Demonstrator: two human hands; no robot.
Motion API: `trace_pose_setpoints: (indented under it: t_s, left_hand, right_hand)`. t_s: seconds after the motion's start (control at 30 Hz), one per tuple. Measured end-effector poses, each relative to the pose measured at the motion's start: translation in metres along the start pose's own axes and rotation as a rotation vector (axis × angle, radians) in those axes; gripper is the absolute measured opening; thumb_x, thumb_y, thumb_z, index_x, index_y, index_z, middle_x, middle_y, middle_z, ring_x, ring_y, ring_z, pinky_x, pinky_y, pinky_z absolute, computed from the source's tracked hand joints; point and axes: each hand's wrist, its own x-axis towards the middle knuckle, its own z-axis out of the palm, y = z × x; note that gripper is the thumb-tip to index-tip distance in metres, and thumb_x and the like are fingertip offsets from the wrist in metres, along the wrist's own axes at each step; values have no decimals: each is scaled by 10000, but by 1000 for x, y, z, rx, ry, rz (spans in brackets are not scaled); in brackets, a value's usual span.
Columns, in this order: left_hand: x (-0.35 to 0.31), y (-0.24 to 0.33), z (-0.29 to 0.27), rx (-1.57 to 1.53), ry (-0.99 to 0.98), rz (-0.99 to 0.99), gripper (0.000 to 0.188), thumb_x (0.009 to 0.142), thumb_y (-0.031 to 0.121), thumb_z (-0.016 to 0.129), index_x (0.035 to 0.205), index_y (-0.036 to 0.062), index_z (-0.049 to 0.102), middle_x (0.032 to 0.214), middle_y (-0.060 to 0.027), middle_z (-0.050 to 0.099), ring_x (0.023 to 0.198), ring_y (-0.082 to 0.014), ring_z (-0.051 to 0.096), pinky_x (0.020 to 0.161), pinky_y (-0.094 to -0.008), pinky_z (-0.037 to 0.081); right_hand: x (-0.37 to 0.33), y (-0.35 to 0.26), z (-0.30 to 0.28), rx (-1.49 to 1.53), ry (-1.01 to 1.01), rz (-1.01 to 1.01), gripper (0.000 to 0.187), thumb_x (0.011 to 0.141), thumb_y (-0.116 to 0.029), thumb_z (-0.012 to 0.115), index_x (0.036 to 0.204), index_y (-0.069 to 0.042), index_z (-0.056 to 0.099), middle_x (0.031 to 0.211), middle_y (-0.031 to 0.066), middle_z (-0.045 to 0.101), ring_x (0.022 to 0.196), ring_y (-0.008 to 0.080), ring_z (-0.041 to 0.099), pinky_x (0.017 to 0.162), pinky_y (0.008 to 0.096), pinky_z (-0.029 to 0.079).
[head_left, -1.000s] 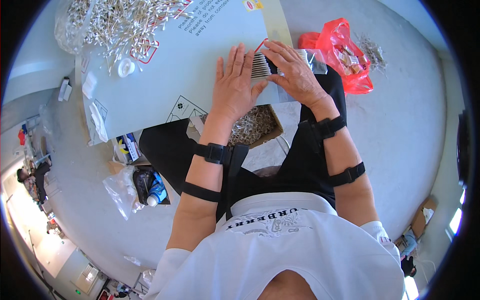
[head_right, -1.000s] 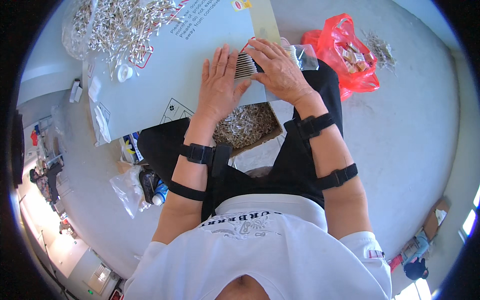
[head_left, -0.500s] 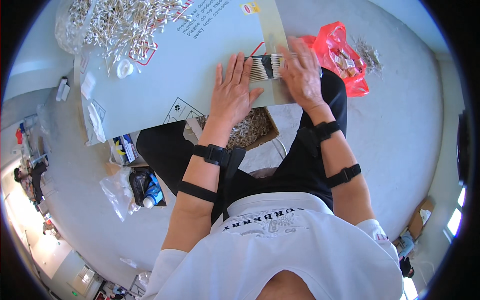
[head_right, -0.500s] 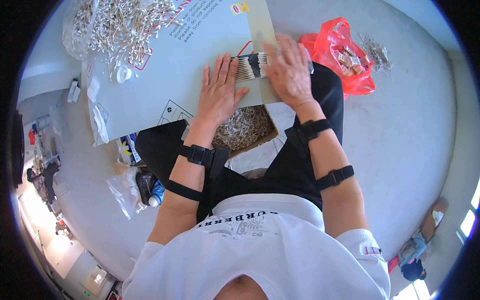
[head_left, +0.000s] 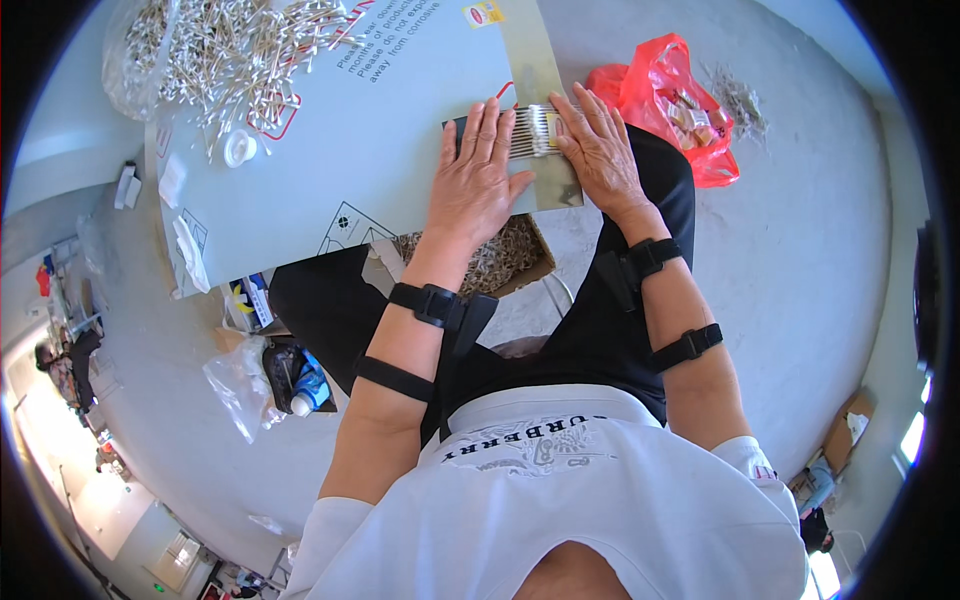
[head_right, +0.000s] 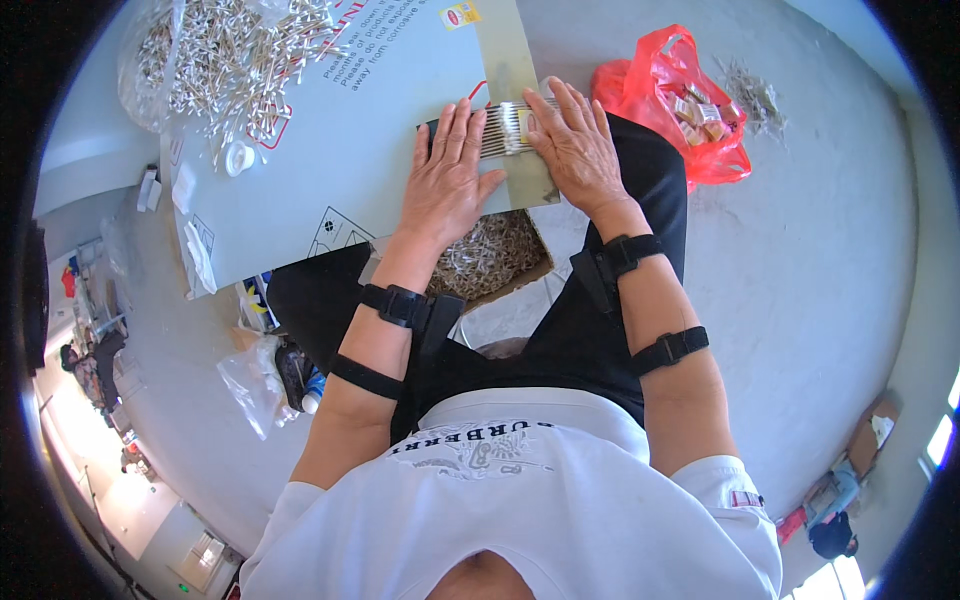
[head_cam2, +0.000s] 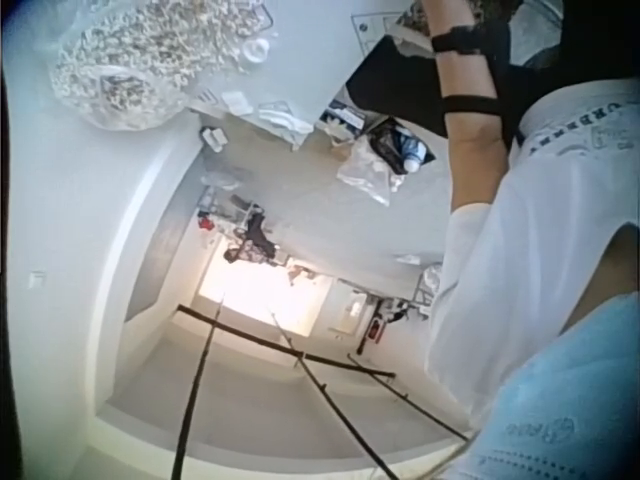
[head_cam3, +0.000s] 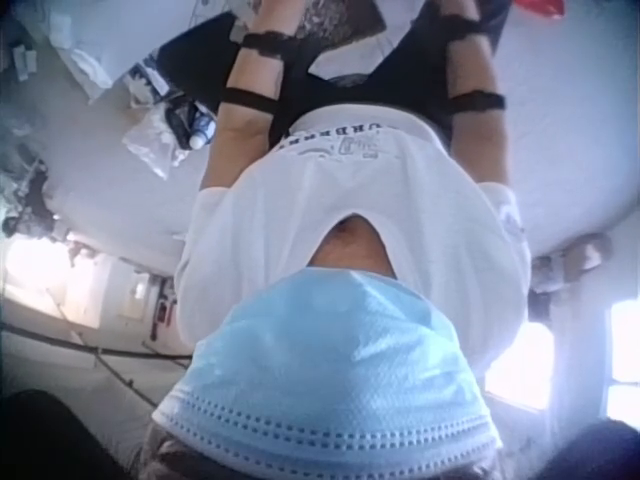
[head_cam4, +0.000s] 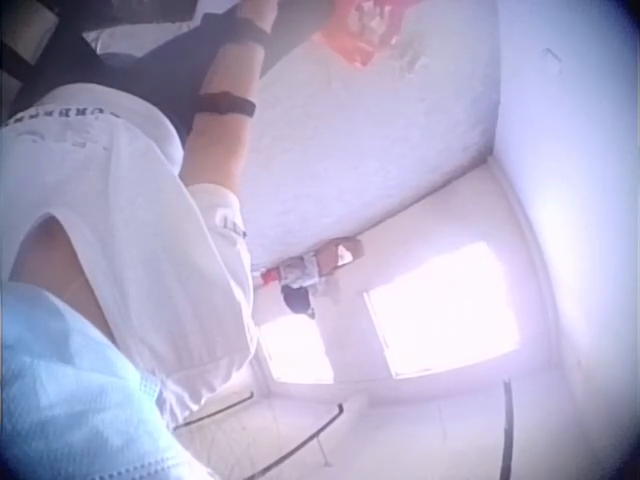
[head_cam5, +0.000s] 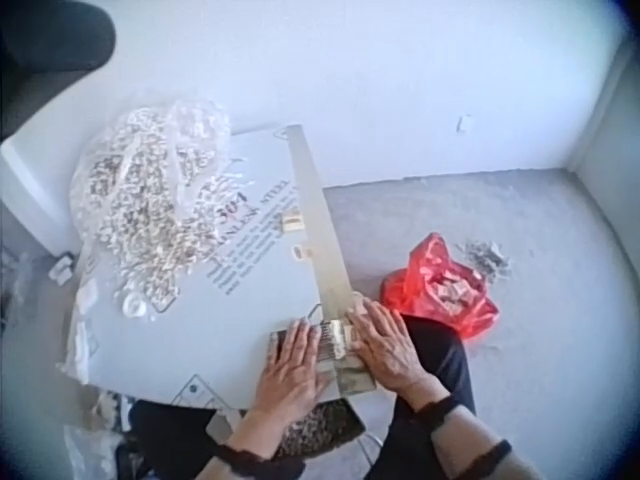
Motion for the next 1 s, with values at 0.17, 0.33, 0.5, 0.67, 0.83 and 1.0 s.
trace_pose_setpoints:
  t_s: [0.17, 0.33, 0.5, 0.67, 0.83, 1.0]
  left_hand:
    - [8, 10, 4, -19, 31, 40, 763, 908, 386, 590, 1511, 71, 243, 1584, -114, 213, 1473, -253, 174, 1181, -494, 145]
    - [13, 9, 8, -297, 212, -3, 620, 968, 294, 523, 1458, -15, 300, 1529, -215, 276, 1431, -347, 248, 1169, -476, 186]
    - [25, 14, 13, -709, 510, -211, 483, 1026, 203, 380, 1438, -38, 304, 1476, -225, 342, 1372, -353, 335, 1137, -425, 273]
    - [35, 24, 21, -815, 538, -220, 469, 1043, 255, 357, 1414, -31, 359, 1463, -223, 368, 1362, -346, 354, 1128, -420, 290]
    - [38, 27, 25, -796, 563, -224, 474, 1048, 286, 354, 1402, -28, 388, 1434, -217, 408, 1335, -337, 395, 1109, -409, 318]
    - [40, 31, 27, -838, 592, -255, 473, 1049, 290, 360, 1395, -30, 403, 1407, -209, 438, 1311, -320, 428, 1090, -396, 343]
  right_hand:
    - [0, 2, 1, -11, -2, 5, 480, 986, -397, 459, 1440, -243, 425, 1515, 110, 339, 1406, 288, 301, 1163, 475, 178]
    - [0, 6, 1, 27, 95, 77, 480, 977, -401, 493, 1406, -185, 478, 1486, 159, 369, 1376, 307, 352, 1133, 439, 261]
    - [14, 13, 5, 1018, 198, 656, 448, 1010, -376, 496, 1254, -12, 591, 1096, 90, 635, 1006, 163, 590, 894, 297, 464]
    - [16, 20, 26, 852, 195, 524, 363, 988, -342, 538, 1100, -12, 640, 934, 151, 672, 856, 205, 620, 808, 320, 479]
    - [17, 8, 19, 735, 241, 486, 286, 988, -293, 523, 1028, -39, 648, 863, 202, 643, 817, 323, 640, 757, 364, 494]
    - [17, -1, 11, 711, 256, 507, 261, 982, -268, 527, 1019, -38, 646, 865, 198, 647, 797, 337, 644, 738, 367, 497]
